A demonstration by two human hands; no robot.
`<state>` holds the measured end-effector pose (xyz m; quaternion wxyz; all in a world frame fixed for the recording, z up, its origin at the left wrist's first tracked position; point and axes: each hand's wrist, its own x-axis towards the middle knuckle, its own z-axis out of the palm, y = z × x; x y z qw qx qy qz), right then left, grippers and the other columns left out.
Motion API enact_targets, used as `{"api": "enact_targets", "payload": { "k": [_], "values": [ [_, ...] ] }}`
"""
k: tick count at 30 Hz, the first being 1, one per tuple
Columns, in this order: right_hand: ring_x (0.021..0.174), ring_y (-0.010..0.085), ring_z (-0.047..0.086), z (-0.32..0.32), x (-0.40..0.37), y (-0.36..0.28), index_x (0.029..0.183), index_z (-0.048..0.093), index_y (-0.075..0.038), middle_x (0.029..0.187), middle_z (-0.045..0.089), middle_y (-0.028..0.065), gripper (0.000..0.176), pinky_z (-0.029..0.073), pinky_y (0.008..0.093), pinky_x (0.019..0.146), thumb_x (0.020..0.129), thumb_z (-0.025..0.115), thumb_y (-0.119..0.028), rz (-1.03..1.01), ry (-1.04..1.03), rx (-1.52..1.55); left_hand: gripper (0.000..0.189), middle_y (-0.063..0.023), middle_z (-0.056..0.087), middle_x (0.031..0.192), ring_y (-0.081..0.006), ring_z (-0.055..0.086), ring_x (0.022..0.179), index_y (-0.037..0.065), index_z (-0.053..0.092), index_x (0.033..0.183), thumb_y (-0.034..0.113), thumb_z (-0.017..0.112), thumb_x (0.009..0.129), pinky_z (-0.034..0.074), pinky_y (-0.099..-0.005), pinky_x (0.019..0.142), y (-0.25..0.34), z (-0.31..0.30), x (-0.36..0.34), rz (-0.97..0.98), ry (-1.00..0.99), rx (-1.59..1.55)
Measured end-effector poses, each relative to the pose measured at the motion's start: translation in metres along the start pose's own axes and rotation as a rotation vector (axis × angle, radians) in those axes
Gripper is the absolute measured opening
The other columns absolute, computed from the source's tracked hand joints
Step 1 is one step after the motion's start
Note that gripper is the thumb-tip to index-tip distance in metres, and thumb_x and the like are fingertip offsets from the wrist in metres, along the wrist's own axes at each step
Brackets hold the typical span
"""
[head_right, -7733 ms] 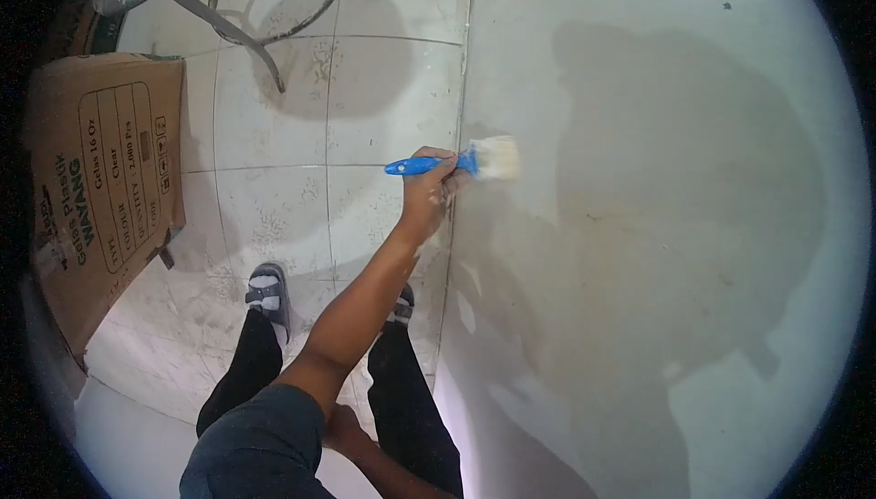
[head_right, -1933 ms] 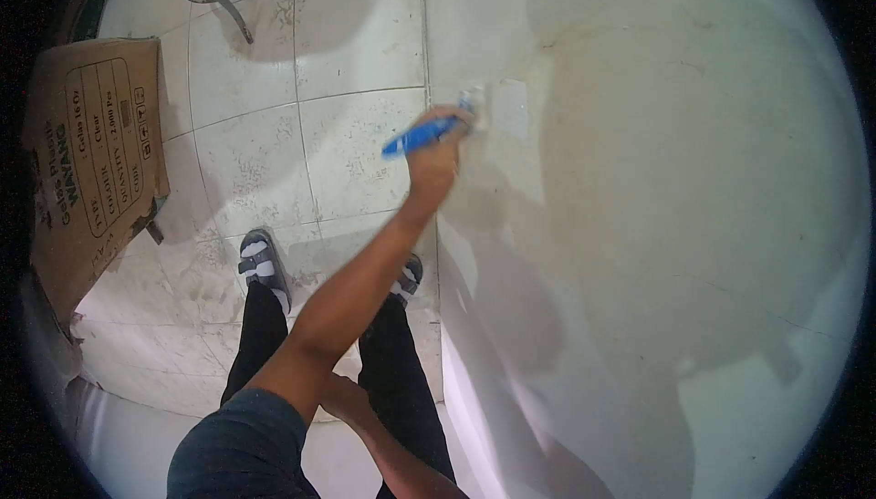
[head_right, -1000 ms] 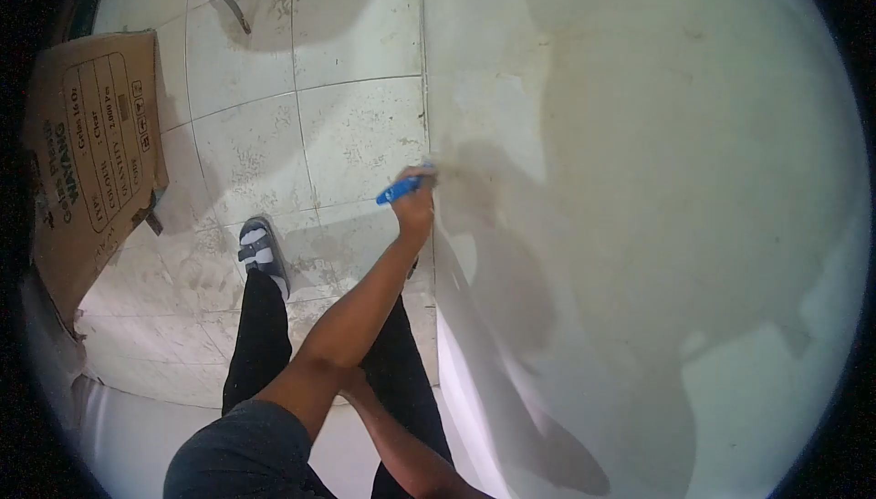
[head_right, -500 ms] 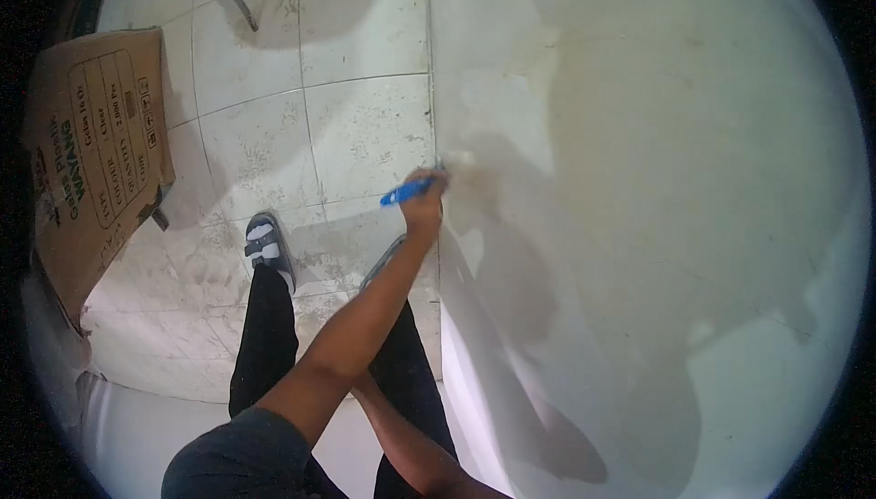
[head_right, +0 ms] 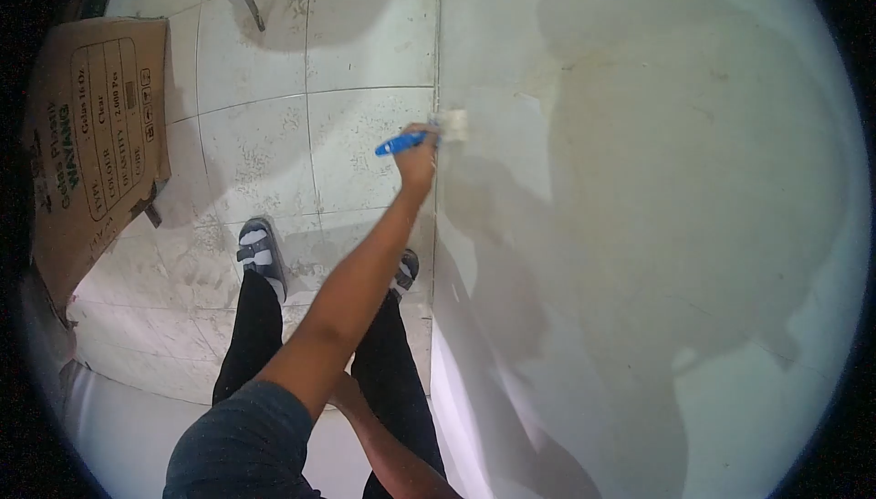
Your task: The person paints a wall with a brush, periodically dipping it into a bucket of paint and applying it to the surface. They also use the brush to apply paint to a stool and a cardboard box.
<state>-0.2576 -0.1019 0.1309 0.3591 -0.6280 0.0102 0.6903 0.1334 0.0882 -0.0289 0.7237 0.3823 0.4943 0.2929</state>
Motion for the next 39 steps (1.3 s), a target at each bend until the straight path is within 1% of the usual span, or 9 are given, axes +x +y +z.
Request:
{"api": "enact_targets", "payload": {
  "k": [4, 6, 12, 17, 22, 25, 31, 36, 39],
  "values": [
    [0.115, 0.0336, 0.05, -0.025, -0.008, -0.125, 0.126, 0.045, -0.009, 0.124, 0.052, 0.0186, 0.049, 0.043, 0.0402, 0.092, 0.089, 0.044, -0.041, 0.225, -0.108, -0.259, 0.011, -0.0022, 0.058, 0.07, -0.0117, 0.052, 0.065, 0.006, 0.061, 0.075, -0.004, 0.06, 0.075, 0.042, -0.0258, 0.063, 0.02, 0.003, 0.023, -0.117, -0.068, -0.011],
    [0.113, 0.0344, 0.051, -0.036, -0.003, -0.155, 0.124, 0.046, -0.009, 0.121, 0.054, 0.0186, 0.047, 0.043, 0.0409, 0.091, 0.089, 0.043, -0.041, 0.298, -0.241, -0.56, 0.011, -0.0071, 0.06, 0.076, -0.0172, 0.058, 0.073, 0.006, 0.061, 0.078, -0.005, 0.061, 0.074, 0.044, -0.0307, 0.07, 0.038, 0.014, -0.016, 0.472, -0.202, 0.199],
    [0.112, 0.0357, 0.052, -0.023, 0.008, -0.115, 0.122, 0.049, -0.01, 0.118, 0.055, 0.0206, 0.046, 0.044, 0.0433, 0.089, 0.091, 0.038, -0.042, 0.281, -0.29, -0.506, 0.007, -0.0035, 0.059, 0.075, -0.01, 0.051, 0.068, 0.005, 0.062, 0.077, -0.002, 0.063, 0.075, 0.042, -0.0244, 0.064, 0.082, -0.014, -0.014, -0.135, -0.034, -0.246],
    [0.114, 0.0357, 0.05, -0.034, -0.003, -0.128, 0.123, 0.049, -0.01, 0.12, 0.055, 0.0195, 0.047, 0.044, 0.0431, 0.09, 0.09, 0.039, -0.041, 0.004, -0.202, -0.545, 0.007, 0.0013, 0.053, 0.066, -0.0078, 0.048, 0.06, 0.006, 0.061, 0.077, -0.001, 0.06, 0.075, 0.038, -0.0227, 0.055, 0.014, 0.023, 0.047, 0.122, -0.053, 0.1],
    [0.116, 0.0339, 0.049, -0.028, 0.002, -0.132, 0.125, 0.047, -0.012, 0.125, 0.052, 0.0169, 0.05, 0.042, 0.0412, 0.093, 0.088, 0.045, -0.045, 0.213, -0.223, -0.552, 0.011, -0.0091, 0.062, 0.08, -0.0181, 0.06, 0.078, 0.003, 0.061, 0.072, -0.007, 0.059, 0.07, 0.047, -0.0289, 0.073, 0.178, 0.034, -0.068, 0.117, -0.345, -0.122],
    [0.121, 0.0268, 0.045, -0.021, 0.002, -0.053, 0.128, 0.047, -0.009, 0.133, 0.046, 0.0131, 0.055, 0.039, 0.0337, 0.096, 0.082, 0.064, -0.036, 0.133, -0.143, -0.383, 0.018, -0.0034, 0.06, 0.086, -0.016, 0.058, 0.089, 0.008, 0.057, 0.083, -0.004, 0.064, 0.072, 0.049, -0.033, 0.078, 0.209, 0.029, -0.065, -0.655, -0.347, -0.705],
    [0.12, 0.0314, 0.046, -0.009, 0.01, -0.036, 0.129, 0.044, -0.012, 0.132, 0.046, 0.0173, 0.06, 0.04, 0.038, 0.096, 0.084, 0.05, -0.051, 0.229, -0.086, -0.266, 0.011, -0.0027, 0.056, 0.07, -0.0087, 0.053, 0.06, 0.006, 0.058, 0.078, -0.004, 0.06, 0.075, 0.044, -0.0249, 0.052, 0.037, 0.034, 0.05, -0.183, 0.029, -0.174],
    [0.121, 0.0295, 0.045, -0.024, 0.007, -0.134, 0.13, 0.045, -0.014, 0.134, 0.044, 0.0157, 0.057, 0.038, 0.0372, 0.098, 0.085, 0.049, -0.049, 0.356, -0.294, -0.576, 0.013, -0.0091, 0.06, 0.08, -0.0225, 0.058, 0.074, 0.001, 0.059, 0.079, -0.01, 0.055, 0.072, 0.046, -0.03, 0.07, 0.115, 0.045, -0.04, 0.485, -0.234, 0.017],
    [0.127, 0.0288, 0.038, -0.017, 0.005, -0.101, 0.129, 0.045, -0.015, 0.135, 0.043, 0.0153, 0.053, 0.031, 0.0365, 0.104, 0.087, 0.047, -0.047, -0.047, -0.129, -0.461, 0.009, -0.0092, 0.059, 0.082, -0.0228, 0.058, 0.078, 0.001, 0.059, 0.078, -0.007, 0.058, 0.073, 0.047, -0.0296, 0.072, 0.186, 0.021, -0.1, 0.18, -0.447, -0.19]
  ]
}}
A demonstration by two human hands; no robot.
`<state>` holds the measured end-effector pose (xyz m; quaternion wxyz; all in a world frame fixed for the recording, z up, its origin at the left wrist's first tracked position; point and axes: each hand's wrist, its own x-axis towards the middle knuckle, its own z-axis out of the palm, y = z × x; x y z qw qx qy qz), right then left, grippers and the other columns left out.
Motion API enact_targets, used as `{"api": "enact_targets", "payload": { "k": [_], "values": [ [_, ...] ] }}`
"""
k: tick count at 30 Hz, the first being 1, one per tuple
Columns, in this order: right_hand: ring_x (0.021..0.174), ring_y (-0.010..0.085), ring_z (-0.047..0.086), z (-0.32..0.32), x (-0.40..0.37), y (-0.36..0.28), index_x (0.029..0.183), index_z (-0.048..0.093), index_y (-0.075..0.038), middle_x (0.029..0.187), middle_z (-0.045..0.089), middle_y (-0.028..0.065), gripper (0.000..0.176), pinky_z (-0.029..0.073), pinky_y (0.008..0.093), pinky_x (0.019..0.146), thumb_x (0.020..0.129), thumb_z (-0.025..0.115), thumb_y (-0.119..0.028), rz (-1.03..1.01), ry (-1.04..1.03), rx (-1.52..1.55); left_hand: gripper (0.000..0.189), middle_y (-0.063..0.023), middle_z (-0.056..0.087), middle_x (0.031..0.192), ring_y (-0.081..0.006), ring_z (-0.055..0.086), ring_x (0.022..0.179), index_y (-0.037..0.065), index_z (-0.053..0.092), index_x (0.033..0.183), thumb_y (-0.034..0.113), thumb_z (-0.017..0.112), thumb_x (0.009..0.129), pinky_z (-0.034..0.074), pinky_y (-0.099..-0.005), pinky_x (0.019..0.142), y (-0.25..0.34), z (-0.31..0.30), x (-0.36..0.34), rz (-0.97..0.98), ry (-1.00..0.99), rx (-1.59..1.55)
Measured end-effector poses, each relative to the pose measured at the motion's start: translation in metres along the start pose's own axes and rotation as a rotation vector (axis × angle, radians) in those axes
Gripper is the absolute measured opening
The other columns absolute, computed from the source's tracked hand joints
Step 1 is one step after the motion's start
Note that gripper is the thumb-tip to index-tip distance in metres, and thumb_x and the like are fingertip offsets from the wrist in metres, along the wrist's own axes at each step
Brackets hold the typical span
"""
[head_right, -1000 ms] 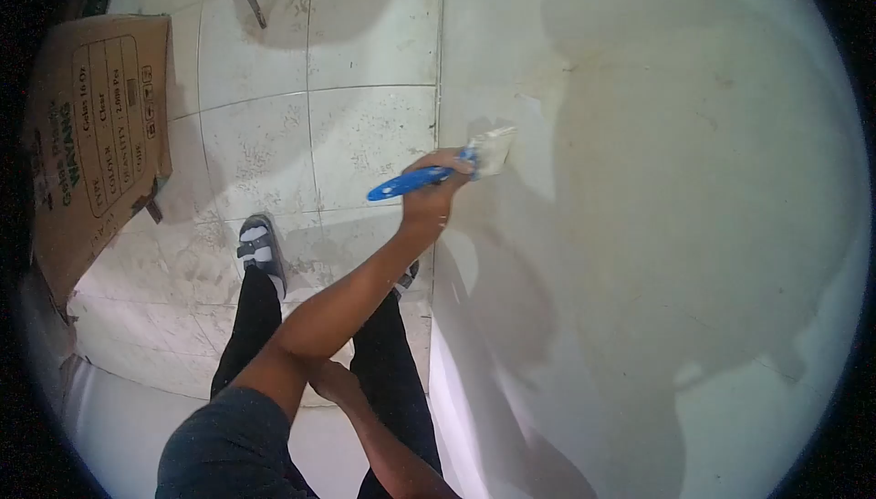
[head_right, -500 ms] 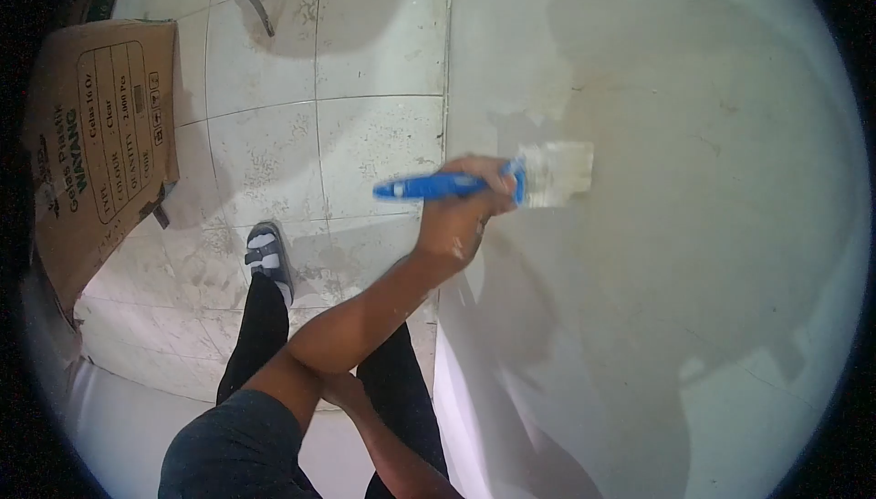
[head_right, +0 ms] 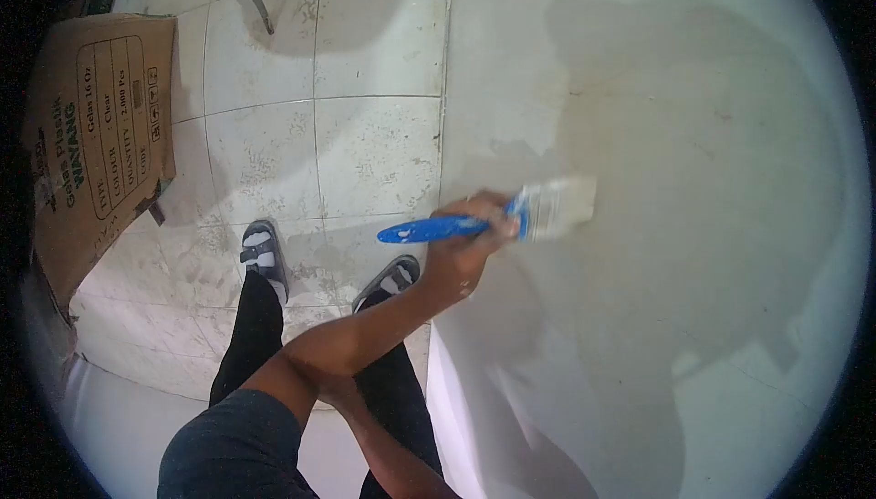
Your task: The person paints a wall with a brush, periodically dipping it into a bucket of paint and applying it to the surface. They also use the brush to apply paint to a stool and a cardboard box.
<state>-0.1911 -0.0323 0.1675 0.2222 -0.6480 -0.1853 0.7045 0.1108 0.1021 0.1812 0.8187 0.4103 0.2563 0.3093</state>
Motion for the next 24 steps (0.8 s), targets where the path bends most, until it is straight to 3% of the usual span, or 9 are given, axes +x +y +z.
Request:
{"api": "enact_targets", "payload": {
  "k": [3, 5, 7, 11, 15, 18, 20, 22, 24],
  "values": [
    [0.125, 0.0297, 0.04, -0.037, -0.005, -0.042, 0.13, 0.044, -0.014, 0.135, 0.043, 0.0163, 0.057, 0.034, 0.0377, 0.101, 0.085, 0.05, -0.05, 0.185, -0.21, -0.023, 0.008, -0.0037, 0.058, 0.089, -0.0154, 0.058, 0.083, 0.006, 0.058, 0.085, -0.001, 0.06, 0.08, 0.051, -0.029, 0.072, -0.048, -0.022, -0.005, -0.574, 0.108, -0.45],
    [0.124, 0.03, 0.041, -0.03, -0.001, -0.031, 0.13, 0.043, -0.013, 0.134, 0.043, 0.0168, 0.06, 0.036, 0.0382, 0.099, 0.084, 0.052, -0.05, 0.237, -0.219, 0.002, 0.014, -0.0025, 0.049, 0.102, -0.0134, 0.054, 0.096, 0.007, 0.054, 0.095, 0.002, 0.056, 0.082, 0.05, -0.0338, 0.084, -0.122, -0.068, 0.011, -0.365, 0.086, -0.208],
    [0.123, 0.0302, 0.042, -0.008, 0.0, -0.013, 0.13, 0.043, -0.012, 0.133, 0.044, 0.0173, 0.062, 0.037, 0.0387, 0.098, 0.082, 0.054, -0.05, 0.3, -0.234, 0.041, 0.01, 0.0011, 0.054, 0.072, -0.0097, 0.052, 0.066, 0.009, 0.06, 0.081, 0.0, 0.06, 0.077, 0.042, -0.0233, 0.059, -0.171, -0.102, 0.042, -0.516, 0.361, 0.083],
    [0.123, 0.0307, 0.043, -0.023, -0.01, -0.025, 0.129, 0.043, -0.009, 0.131, 0.047, 0.0174, 0.064, 0.039, 0.0394, 0.096, 0.081, 0.054, -0.051, 0.258, -0.127, 0.127, 0.013, -0.0016, 0.056, 0.068, -0.0106, 0.049, 0.057, 0.009, 0.061, 0.075, -0.003, 0.057, 0.076, 0.039, -0.0259, 0.053, -0.204, -0.093, 0.061, -0.138, 0.385, 0.278],
    [0.124, 0.0288, 0.042, -0.044, -0.005, -0.052, 0.129, 0.045, -0.01, 0.133, 0.045, 0.015, 0.058, 0.036, 0.0376, 0.099, 0.085, 0.052, -0.047, 0.209, -0.265, -0.033, 0.014, -0.0127, 0.062, 0.086, -0.0257, 0.06, 0.083, 0.004, 0.06, 0.081, -0.007, 0.058, 0.071, 0.047, -0.0356, 0.075, -0.047, -0.001, -0.021, 0.392, 0.124, 0.544],
    [0.126, 0.026, 0.039, 0.0, -0.001, -0.01, 0.13, 0.044, -0.011, 0.135, 0.044, 0.0119, 0.054, 0.032, 0.036, 0.103, 0.088, 0.05, -0.044, 0.141, -0.03, -0.036, 0.011, -0.011, 0.06, 0.083, -0.0222, 0.06, 0.083, 0.006, 0.061, 0.084, 0.0, 0.063, 0.076, 0.046, -0.0312, 0.074, 0.056, 0.017, -0.067, -0.154, -0.159, -0.222],
    [0.127, 0.0252, 0.038, 0.0, -0.002, -0.01, 0.13, 0.044, -0.011, 0.135, 0.044, 0.0112, 0.054, 0.032, 0.0358, 0.103, 0.088, 0.05, -0.044, 0.13, -0.036, -0.091, 0.003, -0.01, 0.058, 0.081, -0.0164, 0.058, 0.083, 0.006, 0.061, 0.083, 0.004, 0.062, 0.081, 0.045, -0.0266, 0.073, -0.011, -0.005, -0.074, 0.23, -0.15, 0.666],
    [0.128, 0.0245, 0.037, -0.003, -0.003, -0.004, 0.131, 0.044, -0.011, 0.135, 0.044, 0.0105, 0.054, 0.032, 0.0357, 0.104, 0.088, 0.05, -0.043, 0.132, -0.034, -0.153, 0.01, 0.0011, 0.054, 0.063, -0.0077, 0.049, 0.051, 0.011, 0.06, 0.073, 0.006, 0.059, 0.082, 0.039, -0.0238, 0.046, -0.075, -0.025, -0.047, -0.581, 0.365, -0.047],
    [0.129, 0.0239, 0.035, 0.052, 0.013, 0.069, 0.131, 0.044, -0.012, 0.135, 0.044, 0.0097, 0.054, 0.031, 0.035, 0.104, 0.088, 0.051, -0.044, 0.055, 0.13, -0.004, 0.012, 0.004, 0.046, 0.053, -0.0055, 0.041, 0.042, 0.012, 0.058, 0.072, 0.004, 0.06, 0.08, 0.031, -0.0241, 0.039, -0.135, -0.056, -0.022, -0.584, 0.539, -0.046]
  ]
}}
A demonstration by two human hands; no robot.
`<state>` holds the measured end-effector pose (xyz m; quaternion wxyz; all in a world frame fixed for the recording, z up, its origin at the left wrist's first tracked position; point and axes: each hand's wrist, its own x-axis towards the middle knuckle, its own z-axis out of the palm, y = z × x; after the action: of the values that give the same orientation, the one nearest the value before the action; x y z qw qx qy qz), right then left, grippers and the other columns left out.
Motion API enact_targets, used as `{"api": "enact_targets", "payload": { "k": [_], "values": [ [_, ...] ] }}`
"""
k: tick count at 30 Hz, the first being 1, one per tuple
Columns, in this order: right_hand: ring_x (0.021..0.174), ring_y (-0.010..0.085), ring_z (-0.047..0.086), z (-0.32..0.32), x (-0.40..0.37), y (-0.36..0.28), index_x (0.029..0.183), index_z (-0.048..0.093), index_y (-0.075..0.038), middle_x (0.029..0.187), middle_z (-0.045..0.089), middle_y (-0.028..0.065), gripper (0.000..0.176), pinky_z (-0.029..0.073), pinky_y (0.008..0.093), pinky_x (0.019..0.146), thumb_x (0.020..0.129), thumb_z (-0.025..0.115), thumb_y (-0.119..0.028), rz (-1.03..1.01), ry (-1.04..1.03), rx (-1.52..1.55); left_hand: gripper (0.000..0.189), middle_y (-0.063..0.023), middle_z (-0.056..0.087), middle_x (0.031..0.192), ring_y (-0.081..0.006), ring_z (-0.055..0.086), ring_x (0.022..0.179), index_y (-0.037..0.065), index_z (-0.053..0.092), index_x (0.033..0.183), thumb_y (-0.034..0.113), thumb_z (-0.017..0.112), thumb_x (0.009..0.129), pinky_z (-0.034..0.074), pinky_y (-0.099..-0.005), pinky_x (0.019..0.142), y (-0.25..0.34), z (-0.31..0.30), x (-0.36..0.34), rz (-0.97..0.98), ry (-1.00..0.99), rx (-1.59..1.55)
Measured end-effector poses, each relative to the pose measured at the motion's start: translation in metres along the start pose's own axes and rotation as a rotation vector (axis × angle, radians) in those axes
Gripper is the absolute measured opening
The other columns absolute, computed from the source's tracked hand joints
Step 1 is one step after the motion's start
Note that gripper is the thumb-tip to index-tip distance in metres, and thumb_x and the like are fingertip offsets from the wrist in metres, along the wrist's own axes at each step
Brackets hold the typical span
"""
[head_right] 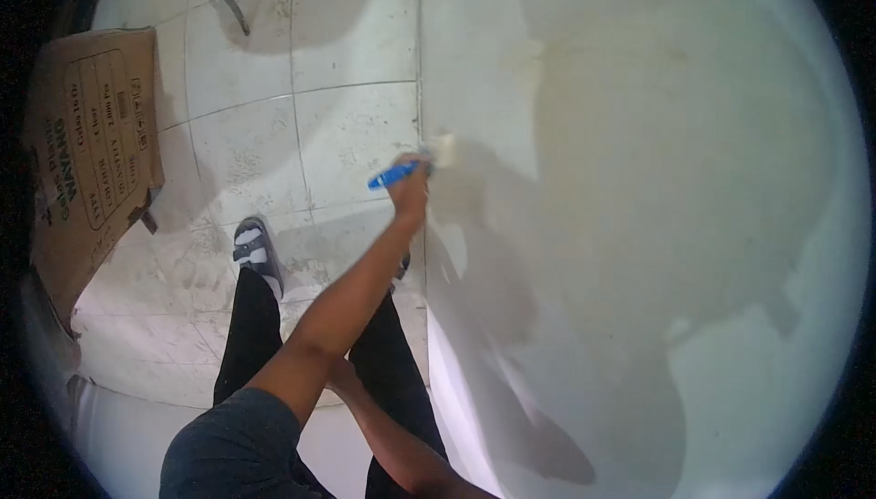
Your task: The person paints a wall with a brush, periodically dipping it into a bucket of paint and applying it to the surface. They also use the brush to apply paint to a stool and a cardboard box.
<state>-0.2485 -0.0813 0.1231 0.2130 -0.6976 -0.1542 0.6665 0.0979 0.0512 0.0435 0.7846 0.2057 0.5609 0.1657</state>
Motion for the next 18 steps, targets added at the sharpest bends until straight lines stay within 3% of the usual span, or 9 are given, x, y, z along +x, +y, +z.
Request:
{"api": "enact_targets", "payload": {
  "k": [1, 2, 3, 5, 10, 12, 13, 16, 18],
  "values": [
    [0.13, 0.0233, 0.034, 0.042, 0.001, 0.036, 0.131, 0.043, -0.013, 0.136, 0.043, 0.0089, 0.054, 0.031, 0.0343, 0.104, 0.087, 0.051, -0.044, -0.079, 0.151, 0.147, 0.011, -0.0003, 0.051, 0.057, -0.0104, 0.048, 0.048, 0.008, 0.057, 0.071, -0.001, 0.059, 0.076, 0.038, -0.0262, 0.046, -0.006, -0.01, 0.018, 0.207, -0.017, 0.146],
    [0.099, 0.0205, 0.055, 0.001, -0.017, -0.013, 0.115, 0.053, 0.001, 0.115, 0.055, 0.0194, 0.04, 0.046, 0.0312, 0.084, 0.091, 0.053, -0.031, -0.03, 0.293, 0.468, 0.011, -0.0034, 0.053, 0.061, -0.0146, 0.051, 0.054, 0.006, 0.057, 0.071, -0.004, 0.058, 0.074, 0.041, -0.0277, 0.052, -0.007, 0.0, -0.01, 0.522, -0.064, 0.28],
    [0.099, 0.0205, 0.055, -0.04, -0.026, -0.054, 0.115, 0.053, 0.001, 0.115, 0.055, 0.0194, 0.04, 0.046, 0.0312, 0.084, 0.091, 0.053, -0.031, -0.009, 0.307, 0.467, 0.011, -0.0065, 0.055, 0.065, -0.0189, 0.054, 0.059, 0.004, 0.056, 0.071, -0.007, 0.058, 0.072, 0.044, -0.0293, 0.057, 0.001, 0.013, -0.065, 0.831, -0.113, 0.413],
    [0.094, 0.0277, 0.059, -0.09, -0.028, -0.111, 0.104, 0.059, 0.001, 0.104, 0.06, 0.0199, 0.036, 0.047, 0.035, 0.083, 0.092, 0.05, -0.031, 0.187, -0.457, -0.045, 0.014, -0.0125, 0.059, 0.077, -0.0271, 0.06, 0.074, 0.003, 0.059, 0.075, -0.009, 0.058, 0.069, 0.047, -0.0323, 0.068, 0.051, 0.021, -0.164, 0.614, -0.247, 0.298],
    [0.102, 0.037, 0.057, -0.042, -0.027, -0.07, 0.099, 0.061, -0.001, 0.106, 0.061, 0.0215, 0.038, 0.044, 0.0436, 0.087, 0.089, 0.049, -0.036, 0.389, -0.314, -0.21, 0.008, -0.0155, 0.064, 0.089, -0.0263, 0.063, 0.086, 0.004, 0.061, 0.073, -0.002, 0.066, 0.075, 0.048, -0.0343, 0.077, 0.119, 0.0, -0.274, 0.26, -0.634, 0.035],
    [0.1, 0.036, 0.058, -0.034, -0.032, -0.069, 0.097, 0.061, -0.001, 0.103, 0.061, 0.0213, 0.038, 0.045, 0.0436, 0.084, 0.089, 0.049, -0.036, 0.397, -0.307, -0.196, 0.01, -0.0119, 0.063, 0.084, -0.025, 0.063, 0.082, 0.003, 0.06, 0.076, -0.006, 0.062, 0.074, 0.048, -0.0314, 0.076, 0.072, -0.006, -0.228, 0.311, -0.487, 0.182],
    [0.097, 0.035, 0.059, -0.033, -0.031, -0.067, 0.096, 0.062, -0.001, 0.101, 0.062, 0.021, 0.038, 0.045, 0.0435, 0.082, 0.089, 0.049, -0.037, 0.402, -0.296, -0.187, 0.012, -0.0106, 0.062, 0.081, -0.0249, 0.061, 0.078, 0.004, 0.06, 0.077, -0.007, 0.06, 0.072, 0.048, -0.0319, 0.074, 0.048, -0.011, -0.197, 0.668, -0.374, 0.546],
    [0.086, 0.0299, 0.062, -0.036, -0.031, -0.07, 0.092, 0.063, -0.002, 0.093, 0.064, 0.0183, 0.036, 0.045, 0.0413, 0.074, 0.089, 0.051, -0.036, 0.353, -0.238, -0.209, 0.008, -0.0097, 0.06, 0.078, -0.0266, 0.059, 0.074, 0.005, 0.06, 0.073, -0.003, 0.059, 0.074, 0.046, -0.0331, 0.069, -0.024, -0.025, -0.093, 0.631, 0.011, 0.589],
    [0.083, 0.0273, 0.061, -0.035, -0.043, -0.059, 0.091, 0.063, -0.002, 0.09, 0.064, 0.0168, 0.033, 0.045, 0.0391, 0.072, 0.089, 0.052, -0.034, 0.295, -0.225, -0.064, 0.006, -0.0105, 0.061, 0.078, -0.0259, 0.059, 0.073, 0.004, 0.06, 0.075, -0.002, 0.058, 0.074, 0.046, -0.0328, 0.068, -0.04, -0.023, -0.068, 0.523, 0.037, 0.481]
  ]
}}
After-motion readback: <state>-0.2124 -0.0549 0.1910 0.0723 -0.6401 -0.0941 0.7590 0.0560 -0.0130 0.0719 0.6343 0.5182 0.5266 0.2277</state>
